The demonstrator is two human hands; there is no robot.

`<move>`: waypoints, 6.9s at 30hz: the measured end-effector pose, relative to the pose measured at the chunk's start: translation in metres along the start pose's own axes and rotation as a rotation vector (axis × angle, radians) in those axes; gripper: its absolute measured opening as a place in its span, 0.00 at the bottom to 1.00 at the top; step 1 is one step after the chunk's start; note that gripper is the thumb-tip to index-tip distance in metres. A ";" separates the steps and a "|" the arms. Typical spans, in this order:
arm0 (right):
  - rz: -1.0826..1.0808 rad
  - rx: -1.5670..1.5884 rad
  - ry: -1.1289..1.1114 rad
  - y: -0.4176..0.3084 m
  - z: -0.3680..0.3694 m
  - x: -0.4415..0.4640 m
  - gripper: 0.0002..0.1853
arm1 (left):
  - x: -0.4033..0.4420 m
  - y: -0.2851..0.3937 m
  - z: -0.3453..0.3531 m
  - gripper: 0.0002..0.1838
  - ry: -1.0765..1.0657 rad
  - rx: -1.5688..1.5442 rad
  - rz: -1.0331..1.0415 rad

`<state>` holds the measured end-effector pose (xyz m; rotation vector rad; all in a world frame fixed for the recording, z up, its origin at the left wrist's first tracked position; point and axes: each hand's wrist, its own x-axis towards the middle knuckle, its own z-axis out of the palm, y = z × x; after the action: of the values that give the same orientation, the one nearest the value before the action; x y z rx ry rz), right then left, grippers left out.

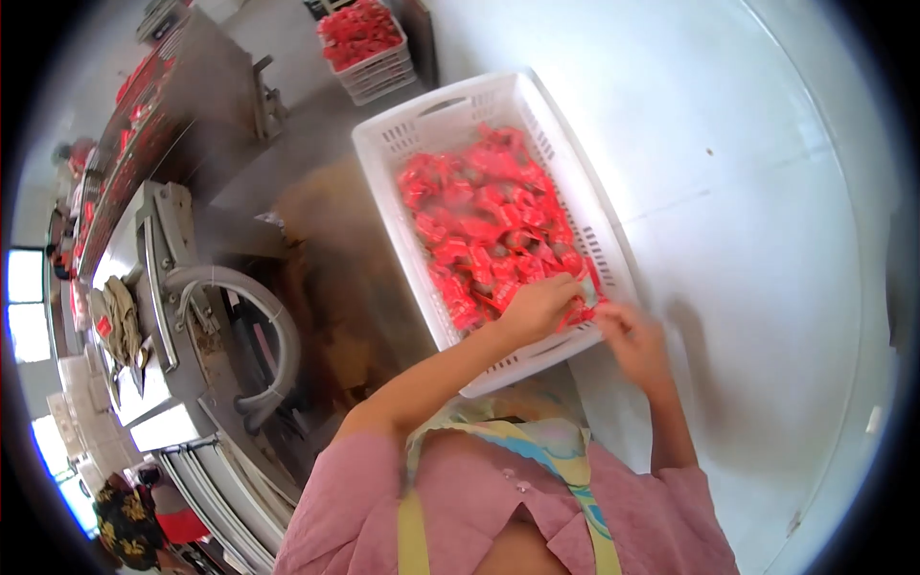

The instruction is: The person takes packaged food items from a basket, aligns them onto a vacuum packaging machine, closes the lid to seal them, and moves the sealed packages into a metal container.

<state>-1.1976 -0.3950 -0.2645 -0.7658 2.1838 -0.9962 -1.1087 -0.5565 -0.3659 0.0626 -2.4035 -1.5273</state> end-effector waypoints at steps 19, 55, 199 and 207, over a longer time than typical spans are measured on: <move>-0.814 -0.759 -0.258 -0.040 0.249 0.337 0.18 | -0.066 -0.030 -0.053 0.08 0.107 0.472 -0.494; -0.672 -0.869 -0.426 -0.048 0.147 0.291 0.46 | -0.058 -0.009 -0.055 0.11 0.529 0.225 -0.433; -1.041 -0.847 -1.860 -0.134 0.762 -0.577 0.14 | -0.974 0.278 0.090 0.21 1.883 -0.206 -1.647; -1.288 -0.430 -1.755 -0.150 0.719 -0.555 0.08 | -0.924 0.302 0.082 0.19 1.721 0.748 -1.592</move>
<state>-0.2833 -0.4036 -0.3661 -2.1450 0.1600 0.0524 -0.2108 -0.1757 -0.3327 2.4473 -0.8655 -0.0340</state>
